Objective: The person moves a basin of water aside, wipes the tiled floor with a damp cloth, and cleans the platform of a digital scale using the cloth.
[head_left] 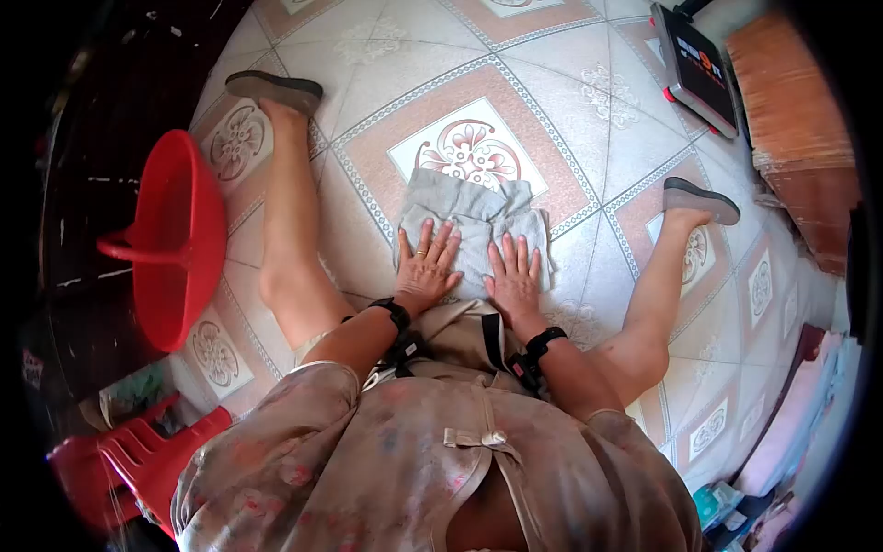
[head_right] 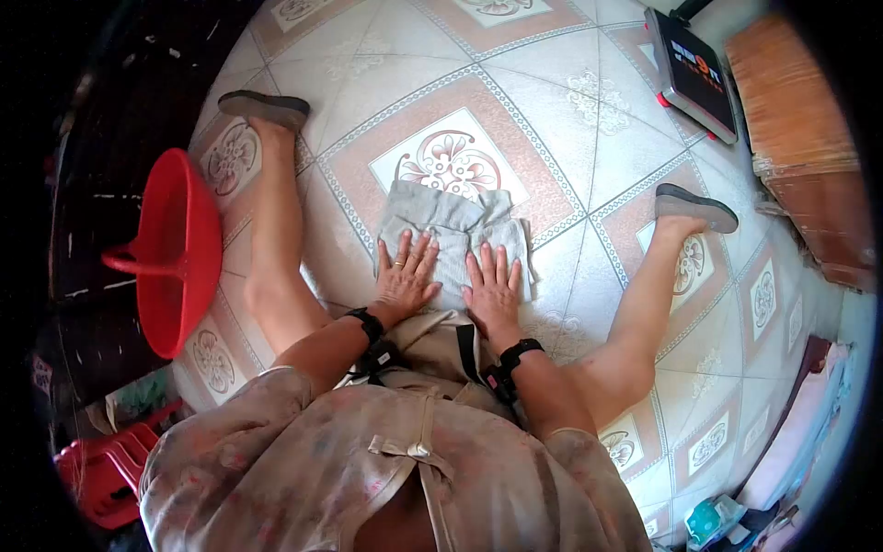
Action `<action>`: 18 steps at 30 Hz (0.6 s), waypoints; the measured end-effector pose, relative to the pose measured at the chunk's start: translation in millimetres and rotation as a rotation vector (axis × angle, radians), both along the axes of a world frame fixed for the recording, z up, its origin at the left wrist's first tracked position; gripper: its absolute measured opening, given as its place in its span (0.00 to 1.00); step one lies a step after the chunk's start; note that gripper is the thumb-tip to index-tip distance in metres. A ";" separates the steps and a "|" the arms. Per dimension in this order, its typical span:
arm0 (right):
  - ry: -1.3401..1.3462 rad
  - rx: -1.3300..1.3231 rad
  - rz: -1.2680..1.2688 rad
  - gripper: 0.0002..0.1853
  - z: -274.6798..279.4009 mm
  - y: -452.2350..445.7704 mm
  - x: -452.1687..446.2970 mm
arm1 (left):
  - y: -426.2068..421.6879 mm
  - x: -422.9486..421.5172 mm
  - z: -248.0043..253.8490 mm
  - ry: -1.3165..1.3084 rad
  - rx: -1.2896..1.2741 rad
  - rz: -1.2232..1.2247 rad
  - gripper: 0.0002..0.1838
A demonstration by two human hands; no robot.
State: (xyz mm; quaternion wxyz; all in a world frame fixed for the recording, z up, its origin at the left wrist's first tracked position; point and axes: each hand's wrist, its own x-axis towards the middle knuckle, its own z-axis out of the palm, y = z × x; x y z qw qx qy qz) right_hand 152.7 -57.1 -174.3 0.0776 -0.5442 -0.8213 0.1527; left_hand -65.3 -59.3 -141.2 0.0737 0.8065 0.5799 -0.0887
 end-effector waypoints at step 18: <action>0.226 0.181 0.392 0.32 17.6 180.0 -149.0 | 142.0 -126.5 -28.7 0.093 0.374 0.718 0.37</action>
